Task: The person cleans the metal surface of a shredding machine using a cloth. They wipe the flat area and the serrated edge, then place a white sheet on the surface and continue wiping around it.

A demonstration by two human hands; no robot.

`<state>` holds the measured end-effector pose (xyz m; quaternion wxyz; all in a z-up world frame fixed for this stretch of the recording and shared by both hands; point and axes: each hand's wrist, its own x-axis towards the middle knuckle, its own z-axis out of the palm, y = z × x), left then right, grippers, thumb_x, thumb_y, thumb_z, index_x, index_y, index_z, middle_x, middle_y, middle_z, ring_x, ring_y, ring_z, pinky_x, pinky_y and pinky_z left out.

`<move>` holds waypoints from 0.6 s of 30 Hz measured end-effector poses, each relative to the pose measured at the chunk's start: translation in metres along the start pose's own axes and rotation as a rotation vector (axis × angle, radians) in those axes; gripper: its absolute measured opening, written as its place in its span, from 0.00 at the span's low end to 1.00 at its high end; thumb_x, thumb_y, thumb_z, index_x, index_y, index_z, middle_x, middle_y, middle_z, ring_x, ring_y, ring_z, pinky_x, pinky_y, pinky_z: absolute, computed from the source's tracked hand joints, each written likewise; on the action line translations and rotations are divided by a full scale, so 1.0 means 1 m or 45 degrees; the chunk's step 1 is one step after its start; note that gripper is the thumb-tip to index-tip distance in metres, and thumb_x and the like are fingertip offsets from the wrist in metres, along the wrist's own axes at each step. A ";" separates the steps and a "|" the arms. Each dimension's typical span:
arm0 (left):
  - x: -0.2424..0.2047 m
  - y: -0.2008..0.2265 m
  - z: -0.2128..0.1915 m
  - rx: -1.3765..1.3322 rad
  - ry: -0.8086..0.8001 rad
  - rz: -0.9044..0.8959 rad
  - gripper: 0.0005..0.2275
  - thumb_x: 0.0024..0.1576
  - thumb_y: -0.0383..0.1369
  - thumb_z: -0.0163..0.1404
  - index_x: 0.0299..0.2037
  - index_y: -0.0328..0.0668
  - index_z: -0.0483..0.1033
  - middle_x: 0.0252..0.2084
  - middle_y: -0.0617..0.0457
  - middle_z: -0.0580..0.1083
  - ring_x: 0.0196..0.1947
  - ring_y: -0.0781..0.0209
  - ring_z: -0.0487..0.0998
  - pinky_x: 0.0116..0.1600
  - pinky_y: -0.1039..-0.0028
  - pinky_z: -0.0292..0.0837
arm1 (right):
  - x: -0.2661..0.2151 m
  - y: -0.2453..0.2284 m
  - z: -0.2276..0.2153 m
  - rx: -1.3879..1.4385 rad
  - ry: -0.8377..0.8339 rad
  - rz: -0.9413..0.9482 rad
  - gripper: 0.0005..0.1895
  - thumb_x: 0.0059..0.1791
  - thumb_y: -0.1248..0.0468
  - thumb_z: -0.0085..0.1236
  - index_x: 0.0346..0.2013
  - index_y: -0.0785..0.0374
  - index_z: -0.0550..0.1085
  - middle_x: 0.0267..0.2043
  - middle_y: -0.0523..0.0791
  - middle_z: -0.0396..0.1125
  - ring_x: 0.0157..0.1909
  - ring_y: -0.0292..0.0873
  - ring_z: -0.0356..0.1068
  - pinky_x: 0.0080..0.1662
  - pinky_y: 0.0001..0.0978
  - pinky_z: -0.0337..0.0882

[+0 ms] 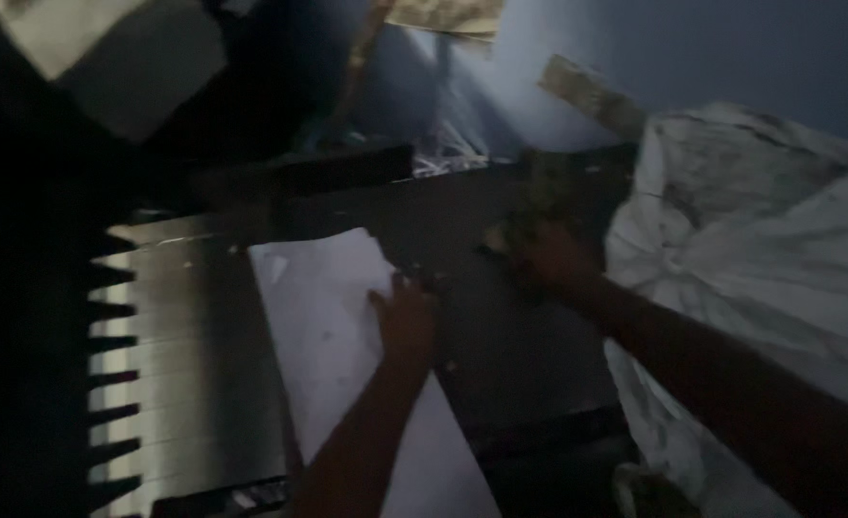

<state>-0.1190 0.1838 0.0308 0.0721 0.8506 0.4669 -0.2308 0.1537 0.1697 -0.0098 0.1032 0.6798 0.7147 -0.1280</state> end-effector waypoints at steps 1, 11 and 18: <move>-0.003 0.001 -0.005 0.009 -0.114 0.026 0.40 0.52 0.52 0.63 0.73 0.55 0.56 0.79 0.44 0.46 0.78 0.36 0.45 0.71 0.31 0.49 | -0.007 -0.007 0.000 0.094 -0.109 0.122 0.25 0.56 0.45 0.47 0.66 0.49 0.68 0.68 0.54 0.58 0.66 0.59 0.60 0.67 0.61 0.60; -0.026 0.002 -0.042 -0.051 -0.206 0.018 0.60 0.40 0.57 0.69 0.78 0.61 0.36 0.80 0.45 0.39 0.78 0.37 0.39 0.70 0.34 0.48 | -0.036 0.051 -0.003 0.196 0.498 0.182 0.20 0.50 0.55 0.56 0.52 0.61 0.73 0.55 0.59 0.66 0.55 0.61 0.66 0.53 0.55 0.69; -0.024 0.008 -0.049 0.001 -0.262 -0.008 0.61 0.40 0.57 0.70 0.78 0.60 0.35 0.81 0.47 0.37 0.78 0.40 0.39 0.70 0.33 0.48 | -0.059 -0.028 -0.034 0.773 0.343 0.557 0.17 0.61 0.53 0.44 0.54 0.61 0.74 0.55 0.57 0.67 0.55 0.58 0.68 0.56 0.53 0.69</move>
